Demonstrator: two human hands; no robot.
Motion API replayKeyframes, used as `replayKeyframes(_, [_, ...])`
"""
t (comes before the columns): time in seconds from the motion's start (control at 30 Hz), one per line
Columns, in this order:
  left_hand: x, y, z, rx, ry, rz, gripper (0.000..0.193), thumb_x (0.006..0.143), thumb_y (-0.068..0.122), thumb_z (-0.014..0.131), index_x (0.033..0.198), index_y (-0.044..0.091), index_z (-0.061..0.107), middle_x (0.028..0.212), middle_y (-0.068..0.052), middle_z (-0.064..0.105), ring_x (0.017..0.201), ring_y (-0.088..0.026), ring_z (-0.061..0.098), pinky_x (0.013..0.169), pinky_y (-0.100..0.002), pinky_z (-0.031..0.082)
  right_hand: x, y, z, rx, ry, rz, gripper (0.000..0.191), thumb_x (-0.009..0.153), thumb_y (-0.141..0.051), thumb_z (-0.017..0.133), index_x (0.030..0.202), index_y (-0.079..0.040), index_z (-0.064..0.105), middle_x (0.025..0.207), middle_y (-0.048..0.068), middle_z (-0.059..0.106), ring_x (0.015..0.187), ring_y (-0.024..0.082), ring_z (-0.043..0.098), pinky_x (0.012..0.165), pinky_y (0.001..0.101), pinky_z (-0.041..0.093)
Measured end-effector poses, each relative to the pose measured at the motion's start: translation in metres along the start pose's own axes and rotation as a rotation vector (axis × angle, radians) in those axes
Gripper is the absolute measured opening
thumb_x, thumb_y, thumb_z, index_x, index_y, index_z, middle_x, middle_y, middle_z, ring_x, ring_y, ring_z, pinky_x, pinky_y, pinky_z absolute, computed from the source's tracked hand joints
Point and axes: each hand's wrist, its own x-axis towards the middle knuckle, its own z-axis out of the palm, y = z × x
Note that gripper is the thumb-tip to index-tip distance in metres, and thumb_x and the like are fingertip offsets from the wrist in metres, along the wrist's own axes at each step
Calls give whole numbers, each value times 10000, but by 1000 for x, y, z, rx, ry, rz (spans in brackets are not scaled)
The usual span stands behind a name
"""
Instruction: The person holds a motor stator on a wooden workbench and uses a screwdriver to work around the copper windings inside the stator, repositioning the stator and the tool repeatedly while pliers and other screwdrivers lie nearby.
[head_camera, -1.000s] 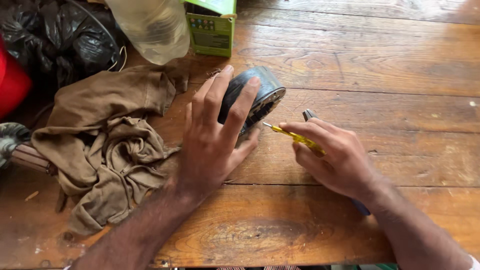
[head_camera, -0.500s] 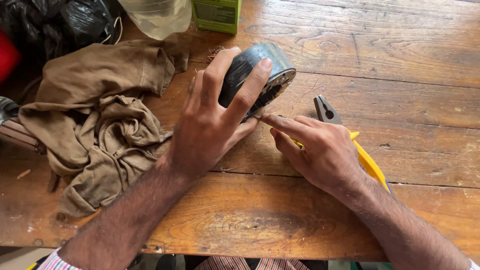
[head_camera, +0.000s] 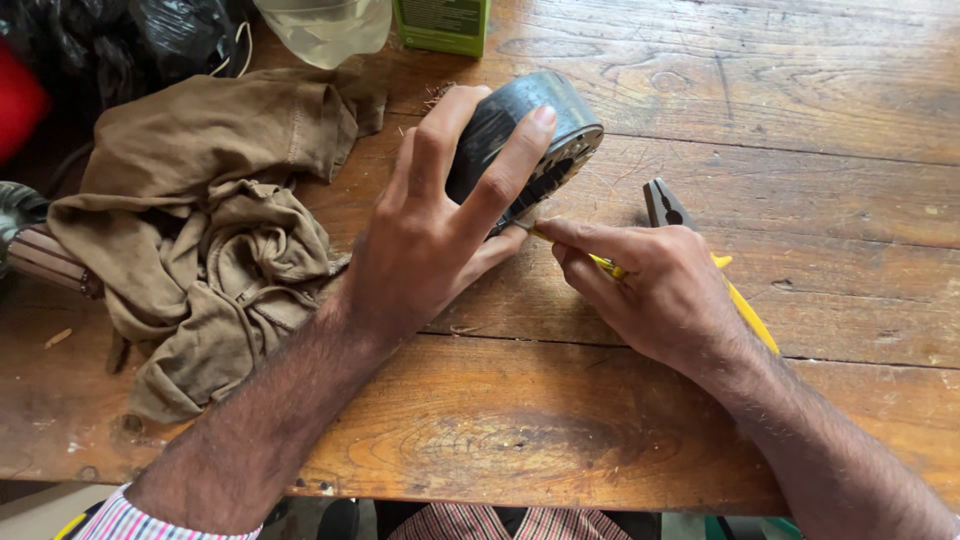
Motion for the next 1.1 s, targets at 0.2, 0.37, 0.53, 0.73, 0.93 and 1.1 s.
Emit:
replayKeyframes(0.2, [-2,0,-2,-3,-17,-15,1058,792,166,1012,1610,218,343,1536,-197,352,1314,-396,544,1088,-451,577,1,1,0,20,7,-23,350,935,-170,696,1281,-209,728,866,90,791,734,189,784,652,348,613])
replayKeyframes(0.37, [-4,-4,2,2,-16,-6,1046,806,185,1015,1601,209,335,1553,-204,340,1325,-405,553,1096,-462,594,5,8,1,-59,-21,43,263,931,-221,725,1190,-217,773,782,85,787,598,167,760,557,341,609])
replayKeyframes(0.53, [-7,-7,6,-11,5,-1,1031,844,207,1010,1610,219,320,1574,-203,317,1334,-411,545,1050,-440,569,6,16,6,-72,94,-38,235,988,-199,697,1210,-153,759,878,99,789,655,154,758,548,321,593])
replayKeyframes(0.73, [-7,-8,4,2,22,24,987,885,180,1005,1586,208,311,1537,-162,315,1313,-355,564,1057,-402,606,17,21,-4,53,86,-80,212,1005,-196,665,1173,-91,741,977,89,801,820,179,788,726,328,645])
replayKeyframes(0.93, [-7,-8,4,16,5,22,1046,839,243,1024,1619,197,328,1561,-200,326,1298,-374,565,1053,-432,617,7,7,-4,-132,-2,-31,266,942,-305,720,1149,-150,781,838,128,782,687,246,757,630,397,610])
replayKeyframes(1.1, [-8,-8,6,16,22,35,1043,846,268,1027,1600,196,311,1526,-201,315,1314,-376,553,1067,-428,582,4,6,2,-140,-27,64,254,938,-310,712,1140,-179,793,697,127,759,569,215,746,572,375,608])
